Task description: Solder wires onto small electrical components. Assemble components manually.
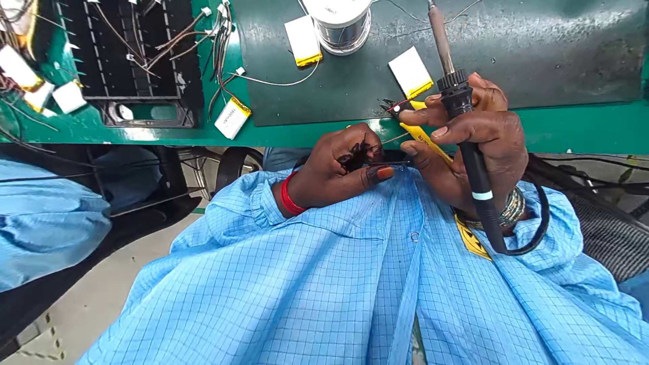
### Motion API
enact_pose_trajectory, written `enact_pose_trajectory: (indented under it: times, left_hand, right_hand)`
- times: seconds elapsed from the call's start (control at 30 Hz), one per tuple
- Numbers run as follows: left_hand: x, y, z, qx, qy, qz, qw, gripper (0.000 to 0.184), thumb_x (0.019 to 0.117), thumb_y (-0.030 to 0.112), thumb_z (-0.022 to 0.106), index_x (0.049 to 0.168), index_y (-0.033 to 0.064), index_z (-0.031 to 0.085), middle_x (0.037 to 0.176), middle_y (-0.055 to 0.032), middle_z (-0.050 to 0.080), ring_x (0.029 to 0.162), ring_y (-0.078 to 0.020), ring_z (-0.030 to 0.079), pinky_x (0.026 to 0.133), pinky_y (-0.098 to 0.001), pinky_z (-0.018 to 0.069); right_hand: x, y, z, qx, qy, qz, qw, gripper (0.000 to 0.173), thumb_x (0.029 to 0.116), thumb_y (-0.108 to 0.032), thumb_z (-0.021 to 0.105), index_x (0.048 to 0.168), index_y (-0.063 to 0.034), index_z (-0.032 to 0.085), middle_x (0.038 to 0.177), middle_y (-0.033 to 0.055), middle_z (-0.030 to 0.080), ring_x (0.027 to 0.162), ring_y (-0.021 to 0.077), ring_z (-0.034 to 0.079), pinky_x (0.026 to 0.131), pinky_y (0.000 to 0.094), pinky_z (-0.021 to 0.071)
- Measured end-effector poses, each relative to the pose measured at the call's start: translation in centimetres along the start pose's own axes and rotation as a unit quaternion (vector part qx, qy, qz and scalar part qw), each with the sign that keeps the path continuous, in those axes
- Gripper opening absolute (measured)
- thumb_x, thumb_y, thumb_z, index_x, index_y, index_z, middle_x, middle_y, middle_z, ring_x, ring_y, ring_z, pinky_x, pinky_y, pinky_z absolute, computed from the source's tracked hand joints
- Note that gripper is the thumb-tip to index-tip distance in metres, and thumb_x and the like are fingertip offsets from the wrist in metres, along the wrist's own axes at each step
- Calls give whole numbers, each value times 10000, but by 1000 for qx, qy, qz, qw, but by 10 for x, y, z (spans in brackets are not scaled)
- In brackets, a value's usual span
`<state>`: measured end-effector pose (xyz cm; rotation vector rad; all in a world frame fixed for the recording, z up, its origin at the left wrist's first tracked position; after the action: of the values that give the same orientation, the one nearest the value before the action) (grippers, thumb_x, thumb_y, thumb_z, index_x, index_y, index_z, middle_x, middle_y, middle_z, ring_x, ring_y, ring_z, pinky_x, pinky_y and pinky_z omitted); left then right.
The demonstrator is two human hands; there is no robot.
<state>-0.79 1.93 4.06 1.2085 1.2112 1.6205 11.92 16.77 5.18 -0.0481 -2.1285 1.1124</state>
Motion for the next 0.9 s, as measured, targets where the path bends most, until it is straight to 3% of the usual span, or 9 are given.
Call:
enact_pose_trajectory:
  times: [0.2, 0.3, 0.4, 0.47, 0.6, 0.73, 0.83, 0.9]
  left_hand:
    - [-1, 1, 1, 28, 41, 9, 999, 89, 1059, 142, 551, 1063, 54, 538, 822, 48, 585, 725, 45, 560, 669, -132, 503]
    - [-1, 2, 1, 86, 71, 15, 994, 190, 1004, 83, 616, 1151, -35, 586, 803, 35, 601, 679, 60, 519, 628, -107, 463]
    - [0, 4, 1, 115, 72, 16, 991, 133, 981, 55, 638, 1012, -72, 659, 792, -7, 638, 681, 60, 528, 631, -98, 458]
    - [1, 5, 0, 124, 86, 3, 989, 128, 999, 59, 604, 1003, -59, 653, 805, 5, 623, 688, 57, 531, 625, -104, 460]
    - [8, 14, -4, 82, 105, -83, 988, 174, 1060, 65, 508, 1131, -64, 601, 964, -5, 666, 850, -24, 670, 789, -239, 605]
    - [17, 19, -9, -9, 107, -153, 982, 262, 1074, 49, 449, 1303, -71, 491, 1044, -19, 671, 891, -64, 698, 820, -268, 620]
    - [19, 17, -8, -51, 101, -183, 977, 281, 1094, 100, 389, 1334, -26, 465, 1115, -47, 673, 974, -105, 706, 841, -292, 615]
    - [19, 17, -7, -59, 77, -166, 981, 275, 1089, 107, 413, 1318, -32, 477, 1162, -51, 647, 1026, -110, 687, 868, -295, 608]
  right_hand:
    - [-4, -1, 0, 5, -4, -2, 1000, 152, 966, -148, 686, 1034, -126, 551, 923, -12, 721, 993, 99, 665, 1213, 499, 260]
    - [-6, -3, 2, -1, -4, -5, 1000, 143, 972, -144, 675, 1022, -137, 542, 922, -23, 721, 993, 91, 660, 1211, 485, 256]
    - [-7, -4, 3, -5, -3, -7, 1000, 132, 972, -151, 677, 1023, -144, 556, 915, -25, 717, 986, 90, 651, 1212, 490, 246]
    - [-6, -4, 3, -10, 0, -5, 1000, 132, 975, -154, 672, 1021, -140, 549, 915, -20, 719, 983, 94, 652, 1214, 490, 241]
    - [-4, -1, -2, -16, 13, -16, 1000, 127, 976, -150, 679, 1033, -122, 569, 929, 1, 722, 983, 122, 674, 1193, 512, 298]
    - [-1, 0, -6, -34, 15, -16, 999, 145, 966, -148, 679, 1053, -120, 565, 947, 1, 730, 986, 135, 679, 1167, 517, 322]
    - [0, 0, -7, -45, 18, -10, 999, 152, 953, -136, 685, 1049, -105, 571, 947, 24, 735, 973, 158, 692, 1139, 530, 355]
    - [1, 0, -7, -50, 16, -4, 999, 153, 954, -138, 688, 1048, -96, 575, 946, 40, 736, 967, 166, 693, 1128, 533, 362]
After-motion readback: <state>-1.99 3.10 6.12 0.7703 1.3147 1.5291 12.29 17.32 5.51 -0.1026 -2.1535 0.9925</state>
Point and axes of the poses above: each hand's wrist, its own x-axis towards the middle knuckle, its own z-axis out of the palm, y = z × x, the point moved 3 cm from there along x, towards the middle knuckle
